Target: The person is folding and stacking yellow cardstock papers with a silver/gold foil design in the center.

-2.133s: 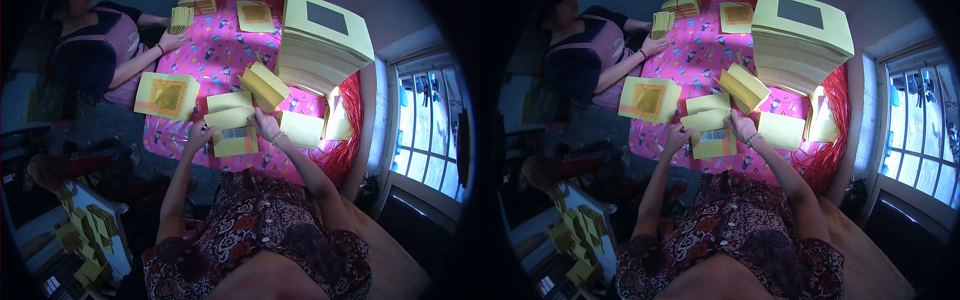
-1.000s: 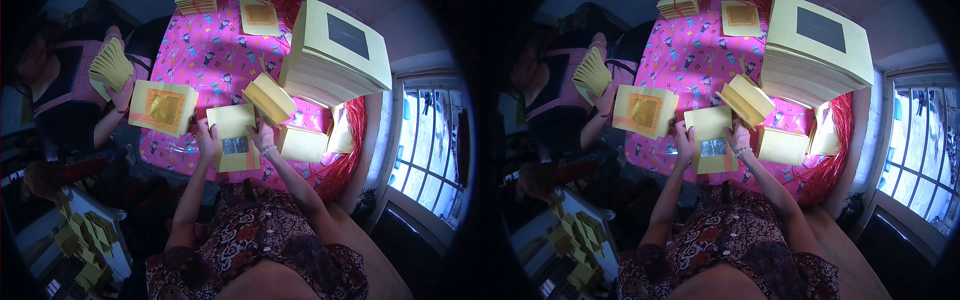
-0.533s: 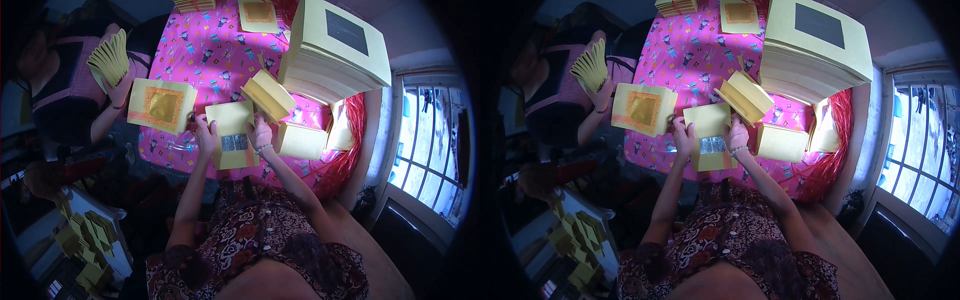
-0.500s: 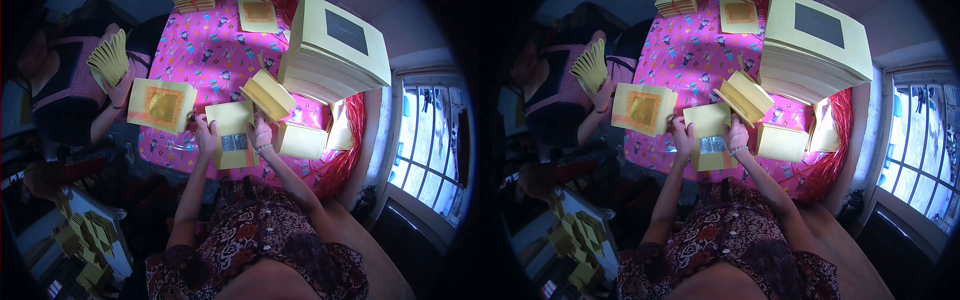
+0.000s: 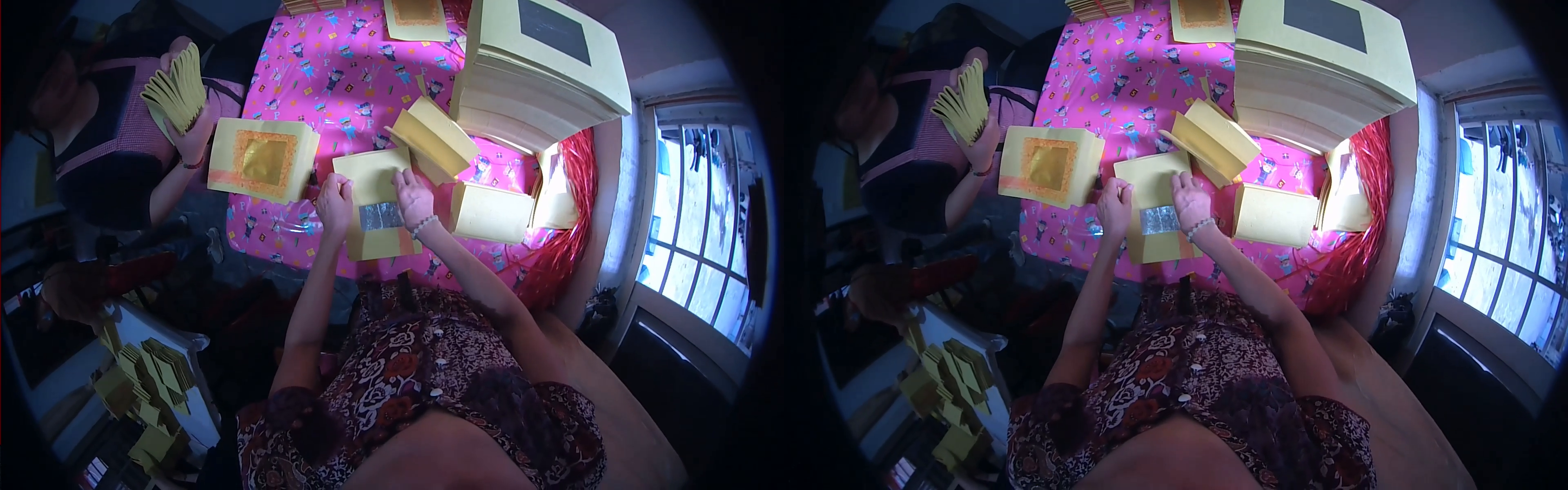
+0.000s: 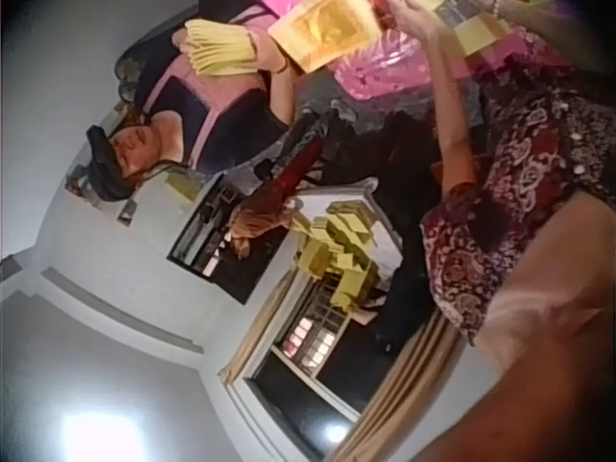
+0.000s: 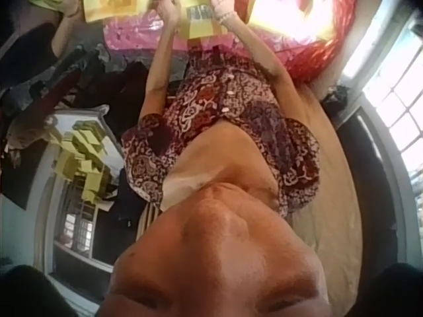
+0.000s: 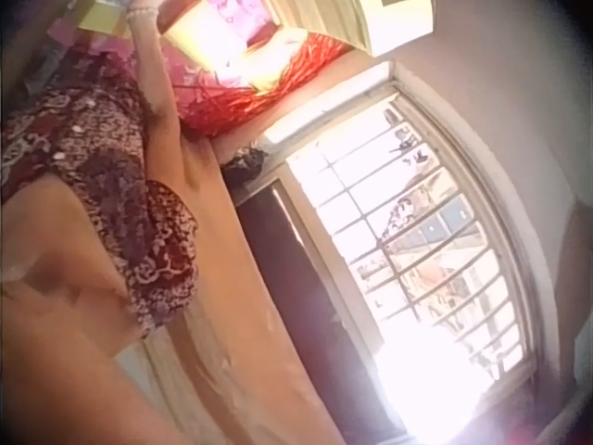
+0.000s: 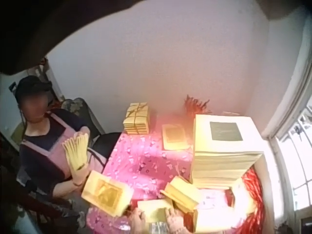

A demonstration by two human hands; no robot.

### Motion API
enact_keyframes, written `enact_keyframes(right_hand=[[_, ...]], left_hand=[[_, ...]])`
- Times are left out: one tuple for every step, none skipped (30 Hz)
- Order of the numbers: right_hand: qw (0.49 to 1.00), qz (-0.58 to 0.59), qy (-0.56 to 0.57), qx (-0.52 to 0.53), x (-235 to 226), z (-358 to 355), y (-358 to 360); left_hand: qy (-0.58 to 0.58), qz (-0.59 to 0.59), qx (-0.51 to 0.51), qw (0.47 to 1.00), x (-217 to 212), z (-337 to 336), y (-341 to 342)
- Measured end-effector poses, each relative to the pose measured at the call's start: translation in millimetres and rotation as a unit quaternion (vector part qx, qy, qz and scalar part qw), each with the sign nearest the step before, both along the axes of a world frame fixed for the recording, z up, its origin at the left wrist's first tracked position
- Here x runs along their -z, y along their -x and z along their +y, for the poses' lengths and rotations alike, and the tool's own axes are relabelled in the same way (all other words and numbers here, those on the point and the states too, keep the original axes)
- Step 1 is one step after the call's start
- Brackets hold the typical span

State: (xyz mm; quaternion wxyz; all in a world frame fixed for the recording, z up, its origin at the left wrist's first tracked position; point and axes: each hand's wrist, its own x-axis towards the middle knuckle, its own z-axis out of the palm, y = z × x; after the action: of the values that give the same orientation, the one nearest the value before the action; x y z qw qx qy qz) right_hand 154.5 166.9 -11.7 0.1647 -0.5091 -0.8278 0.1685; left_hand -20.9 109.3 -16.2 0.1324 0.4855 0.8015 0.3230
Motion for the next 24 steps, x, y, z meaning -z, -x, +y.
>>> enact_keyframes(right_hand=[[0.999,-0.022,-0.004,-0.046,5,-3,-1],[0.998,-0.041,-0.014,-0.053,2,-4,-2],[0.998,-0.041,-0.013,-0.053,0,-4,-3],[0.996,-0.058,0.04,-0.056,-2,-3,-6],[0.991,-0.075,0.092,-0.058,-4,-2,-8],[0.991,-0.075,0.092,-0.057,-6,-4,-10],[0.993,-0.061,0.084,-0.058,-8,-5,-11],[0.994,-0.045,0.076,-0.062,-10,-7,-11],[0.994,-0.044,0.076,-0.063,-12,-9,-12],[0.996,-0.02,0.067,-0.062,-15,-12,-13],[0.997,0.005,0.057,-0.059,-14,-15,-16],[0.997,0.005,0.057,-0.057,-9,-17,-17],[0.997,0.006,0.032,-0.064,-4,-19,-18],[0.997,0.007,0.007,-0.073,-2,-21,-18],[0.997,0.007,0.007,-0.074,0,-22,-18],[0.997,-0.001,0.013,-0.073,2,-23,-18],[0.997,-0.009,0.018,-0.069,5,-24,-20],[0.997,-0.009,0.019,-0.069,9,-26,-21],[0.998,-0.008,-0.012,-0.061,12,-28,-21],[0.998,-0.006,-0.043,-0.054,13,-29,-20],[0.998,-0.006,-0.043,-0.055,13,-29,-21],[0.998,0.015,-0.023,-0.049,14,-28,-22],[0.999,0.034,-0.002,-0.042,13,-28,-23],[0.999,0.034,-0.002,-0.043,13,-29,-25]], left_hand=[[0.0,0.0,0.002,1.0,-2,0,-4],[0.01,0.073,0.008,0.997,-7,0,-8],[0.02,0.146,0.013,0.989,-11,0,-13],[0.021,0.146,0.014,0.989,-16,1,-17],[0.064,0.173,0.032,0.982,-20,2,-22],[0.107,0.199,0.05,0.973,-24,3,-28],[0.107,0.199,0.052,0.973,-27,2,-35],[0.121,0.206,0.073,0.968,-30,-3,-41],[0.136,0.213,0.095,0.963,-32,-6,-46],[0.141,0.215,0.092,0.962,-19,-8,-49],[0.14,0.216,0.094,0.962,-17,-8,-52],[0.149,0.211,0.092,0.962,-15,-8,-54],[0.158,0.206,0.089,0.962,-13,-9,-56],[0.158,0.206,0.088,0.962,-8,-11,-58],[0.151,0.215,0.083,0.961,-3,-14,-59],[0.144,0.224,0.079,0.961,1,-17,-60],[0.144,0.224,0.079,0.961,2,-18,-62],[0.131,0.222,0.077,0.963,2,-20,-63],[0.117,0.221,0.075,0.965,3,-22,-64],[0.118,0.221,0.074,0.965,2,-23,-64],[0.089,0.207,0.078,0.971,0,-24,-64],[0.06,0.194,0.082,0.976,-1,-25,-63],[0.06,0.193,0.082,0.976,-3,-28,-62],[0.044,0.169,0.091,0.981,-5,-31,-60]])
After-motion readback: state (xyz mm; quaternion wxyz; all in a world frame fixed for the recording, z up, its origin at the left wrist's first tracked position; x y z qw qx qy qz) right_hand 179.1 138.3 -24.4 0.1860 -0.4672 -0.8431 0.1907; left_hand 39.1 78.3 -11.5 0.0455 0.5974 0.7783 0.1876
